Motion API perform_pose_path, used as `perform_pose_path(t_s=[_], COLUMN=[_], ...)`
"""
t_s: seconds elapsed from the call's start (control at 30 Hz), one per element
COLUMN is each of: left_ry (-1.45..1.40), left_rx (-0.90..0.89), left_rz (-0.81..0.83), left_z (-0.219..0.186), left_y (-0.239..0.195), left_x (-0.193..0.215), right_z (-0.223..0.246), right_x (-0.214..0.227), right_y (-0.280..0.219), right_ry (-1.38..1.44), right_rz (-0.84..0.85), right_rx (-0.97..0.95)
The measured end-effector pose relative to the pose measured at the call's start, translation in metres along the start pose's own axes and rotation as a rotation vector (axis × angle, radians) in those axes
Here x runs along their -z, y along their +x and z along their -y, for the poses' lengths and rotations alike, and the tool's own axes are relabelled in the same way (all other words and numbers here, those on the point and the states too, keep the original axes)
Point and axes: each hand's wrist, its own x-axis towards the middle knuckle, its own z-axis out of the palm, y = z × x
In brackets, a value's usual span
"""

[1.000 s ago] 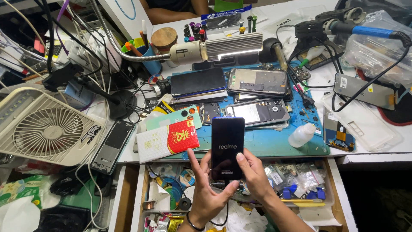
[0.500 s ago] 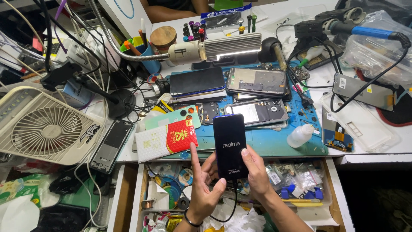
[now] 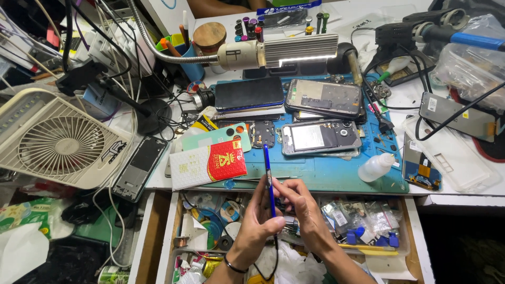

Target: The person uses a screwdriver to work on the side of a blue smartphone, then connects a charging cable to the device. The person wipes the phone with a white cloth and continues to manipulate the phone and cable on a cluttered workbench.

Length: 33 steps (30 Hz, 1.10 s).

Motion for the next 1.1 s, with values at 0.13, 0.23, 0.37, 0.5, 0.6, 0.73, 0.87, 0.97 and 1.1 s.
perform_pose_path(t_s=[0.13,0.23,0.37,0.5,0.6,0.73,0.87,0.97,1.1], left_ry=[-0.292,-0.408,-0.375,-0.442,-0.4,-0.368,-0.008,0.451,0.616], left_rx=[0.167,0.391,0.448,0.475,0.476,0.468,0.388,0.333,0.098], left_rz=[0.166,0.249,0.278,0.272,0.255,0.284,0.321,0.244,0.104], left_z=[-0.009,-0.009,-0.005,-0.003,-0.009,-0.002,-0.024,-0.041,-0.038], left_y=[-0.01,-0.016,-0.016,-0.015,-0.018,-0.016,-0.015,-0.014,-0.009], left_x=[-0.003,-0.008,-0.012,-0.004,-0.011,-0.007,-0.013,-0.019,-0.005], right_z=[0.004,0.015,0.003,0.008,0.012,0.004,-0.017,-0.029,-0.027], right_x=[0.007,0.016,0.021,0.019,0.019,0.019,0.018,0.022,0.029], right_y=[0.013,0.015,0.014,0.012,0.009,0.009,0.01,0.011,0.013], right_ry=[0.267,0.657,0.849,0.919,1.048,1.086,1.135,1.153,1.155], right_rz=[-0.19,-0.199,-0.127,-0.101,-0.059,-0.105,-0.123,-0.172,-0.33], right_rx=[-0.045,-0.112,0.025,-0.043,-0.16,-0.179,-0.201,-0.226,-0.334])
